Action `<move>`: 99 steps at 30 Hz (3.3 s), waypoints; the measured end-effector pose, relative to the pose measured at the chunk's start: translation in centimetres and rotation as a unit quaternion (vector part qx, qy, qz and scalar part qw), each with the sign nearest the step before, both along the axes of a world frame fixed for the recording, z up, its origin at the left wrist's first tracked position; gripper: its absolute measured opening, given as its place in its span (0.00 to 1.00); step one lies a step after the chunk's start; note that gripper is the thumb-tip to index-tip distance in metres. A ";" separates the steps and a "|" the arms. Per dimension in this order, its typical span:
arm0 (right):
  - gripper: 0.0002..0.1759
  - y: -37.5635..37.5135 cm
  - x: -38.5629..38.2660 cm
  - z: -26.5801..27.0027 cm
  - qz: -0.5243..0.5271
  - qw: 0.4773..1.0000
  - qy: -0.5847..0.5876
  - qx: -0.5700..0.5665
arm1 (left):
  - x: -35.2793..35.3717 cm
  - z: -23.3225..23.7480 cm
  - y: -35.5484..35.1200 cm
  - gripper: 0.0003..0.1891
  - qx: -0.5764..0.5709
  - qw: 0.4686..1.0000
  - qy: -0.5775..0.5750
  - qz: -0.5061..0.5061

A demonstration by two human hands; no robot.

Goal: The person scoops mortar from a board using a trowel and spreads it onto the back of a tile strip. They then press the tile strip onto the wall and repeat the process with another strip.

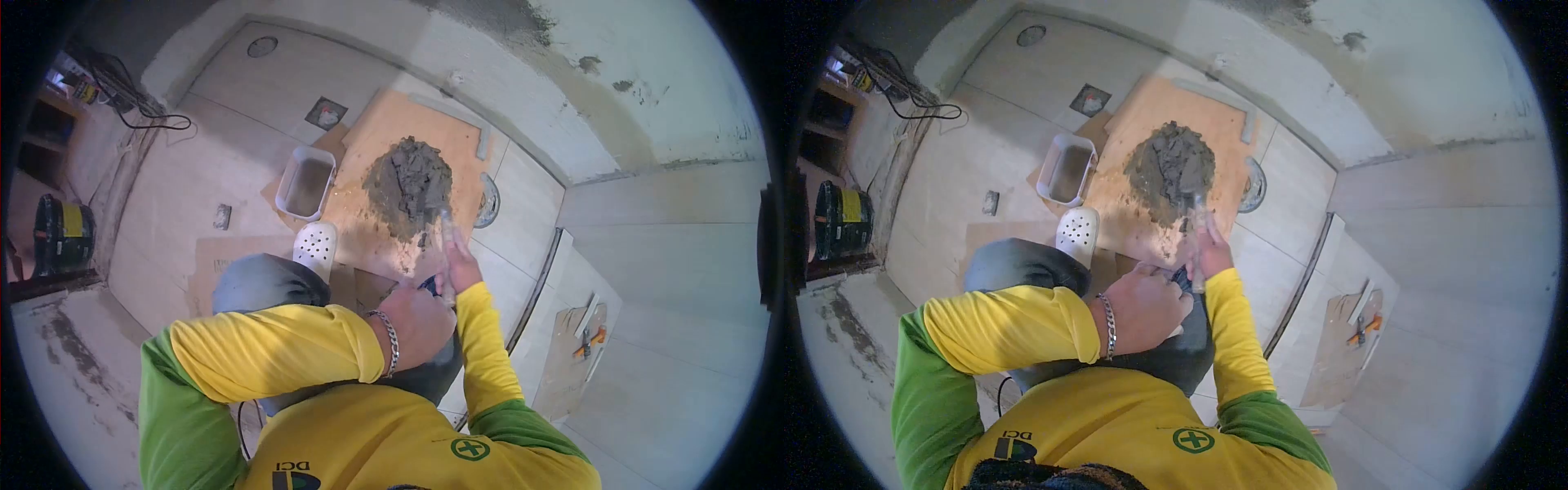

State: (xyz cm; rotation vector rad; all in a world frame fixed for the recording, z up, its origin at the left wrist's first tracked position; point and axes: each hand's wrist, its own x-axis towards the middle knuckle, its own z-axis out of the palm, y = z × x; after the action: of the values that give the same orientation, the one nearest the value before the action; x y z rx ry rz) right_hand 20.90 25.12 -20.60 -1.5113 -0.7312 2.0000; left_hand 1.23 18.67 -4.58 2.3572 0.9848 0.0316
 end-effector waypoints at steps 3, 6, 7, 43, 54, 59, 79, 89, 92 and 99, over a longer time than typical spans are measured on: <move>0.30 1.2 -3.1 -10.8 0.176 0.870 -0.380 0.260 | 0.0 -0.3 0.2 0.10 0.011 1.000 -0.010 0.006; 0.33 6.4 -3.8 -18.7 0.176 0.903 -0.357 0.164 | 0.4 -0.2 0.2 0.10 0.019 1.000 -0.018 0.008; 0.33 8.4 -3.8 -15.7 0.171 0.902 -0.359 0.170 | 0.6 -0.1 0.2 0.09 0.033 0.999 -0.020 0.006; 0.29 14.8 -17.8 -12.1 -0.165 0.983 -0.080 0.021 | 1.7 1.9 -0.2 0.13 0.072 0.984 -0.149 0.071; 0.14 1.5 -4.1 -9.0 -0.222 0.939 0.222 -0.137 | 1.2 1.2 0.3 0.11 0.070 0.980 -0.158 0.099; 0.12 3.1 1.1 -3.0 -0.163 0.921 0.283 -0.211 | 1.3 1.4 0.5 0.11 0.020 0.987 -0.143 0.069; 0.40 9.1 6.1 3.2 0.365 0.870 -0.322 0.080 | 2.1 -0.1 -0.4 0.09 0.129 0.971 -0.199 0.035; 0.28 17.6 5.3 -11.9 0.373 0.725 -0.553 0.169 | 0.2 0.2 -1.5 0.10 0.089 0.982 -0.151 0.072; 0.41 17.0 1.8 -9.8 0.510 0.611 -0.557 0.238 | 0.3 0.5 -1.1 0.10 0.076 0.986 -0.127 0.076; 0.52 5.0 3.5 -6.1 0.518 0.663 -0.506 0.190 | -0.9 1.7 -0.8 0.10 0.013 0.991 -0.094 0.093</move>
State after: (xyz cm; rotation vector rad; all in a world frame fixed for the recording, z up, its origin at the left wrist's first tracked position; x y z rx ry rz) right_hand 24.39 30.16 -26.73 -2.0733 -2.7682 1.0892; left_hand 0.36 17.90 -2.86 2.2296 1.1122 0.3337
